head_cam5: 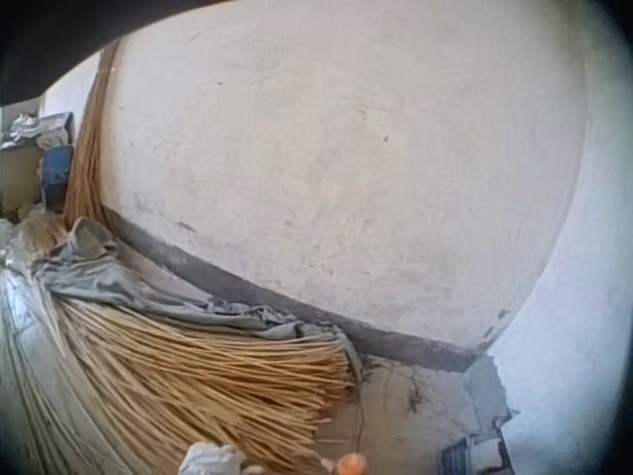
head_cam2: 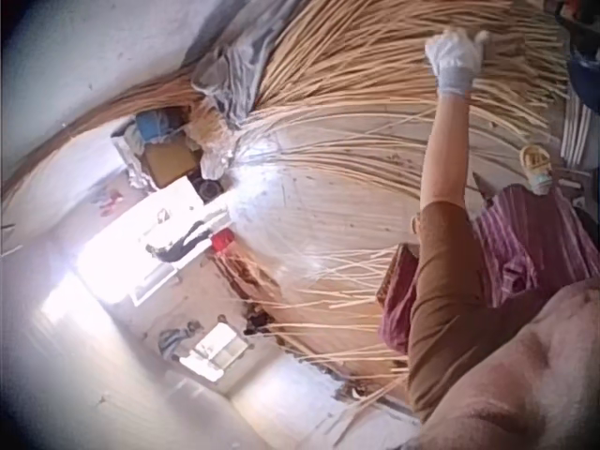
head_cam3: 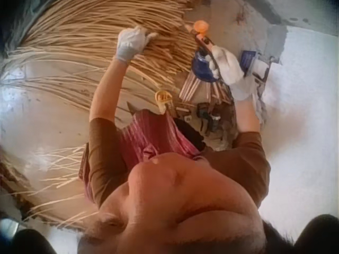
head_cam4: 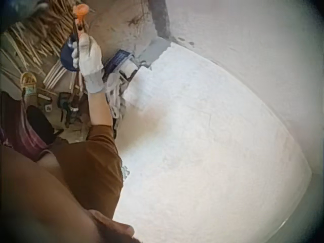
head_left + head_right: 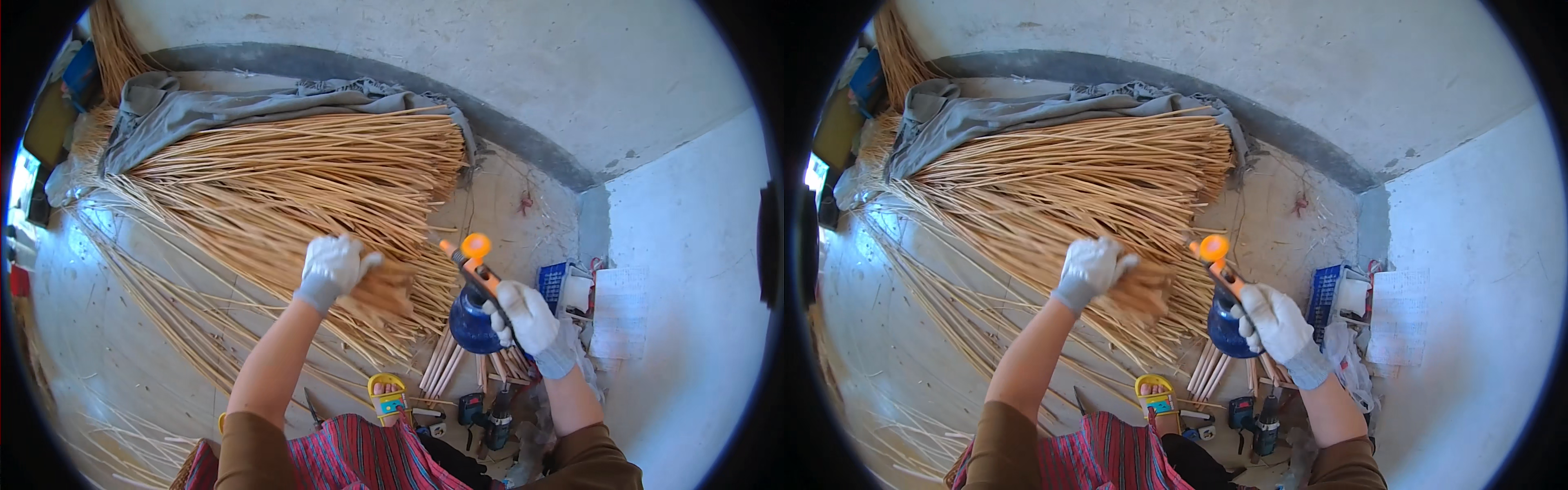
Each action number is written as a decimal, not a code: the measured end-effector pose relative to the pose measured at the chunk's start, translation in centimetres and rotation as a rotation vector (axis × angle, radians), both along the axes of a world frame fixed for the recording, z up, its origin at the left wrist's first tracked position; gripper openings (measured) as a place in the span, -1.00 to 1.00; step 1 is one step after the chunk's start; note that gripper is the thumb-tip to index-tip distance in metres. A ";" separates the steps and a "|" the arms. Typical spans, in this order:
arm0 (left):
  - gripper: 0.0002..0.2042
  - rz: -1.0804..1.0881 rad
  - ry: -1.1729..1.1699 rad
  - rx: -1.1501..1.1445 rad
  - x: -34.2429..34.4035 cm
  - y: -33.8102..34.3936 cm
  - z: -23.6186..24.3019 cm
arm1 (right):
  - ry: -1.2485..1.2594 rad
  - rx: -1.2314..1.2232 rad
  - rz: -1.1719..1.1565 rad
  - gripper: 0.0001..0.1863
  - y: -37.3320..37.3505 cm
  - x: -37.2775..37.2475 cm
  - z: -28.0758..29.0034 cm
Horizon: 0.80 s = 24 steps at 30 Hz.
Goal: Weaving a wicker basket by intertwining long flexible strands around a rectangular base.
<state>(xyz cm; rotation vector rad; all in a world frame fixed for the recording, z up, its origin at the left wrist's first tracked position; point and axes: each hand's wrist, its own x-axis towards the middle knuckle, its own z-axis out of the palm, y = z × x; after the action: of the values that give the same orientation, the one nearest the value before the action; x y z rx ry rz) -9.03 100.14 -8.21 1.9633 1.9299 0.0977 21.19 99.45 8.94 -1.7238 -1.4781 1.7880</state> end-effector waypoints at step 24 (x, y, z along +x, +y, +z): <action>-0.66 0.052 -0.212 0.731 -2.9 12.9 2.4 | 0.258 0.066 -0.315 -0.45 -0.7 0.4 -4.6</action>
<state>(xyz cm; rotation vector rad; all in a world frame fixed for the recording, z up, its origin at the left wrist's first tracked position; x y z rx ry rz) -11.96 113.07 -5.83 2.1899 1.9598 1.1153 21.64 98.73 4.39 -1.5265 -1.0816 1.6970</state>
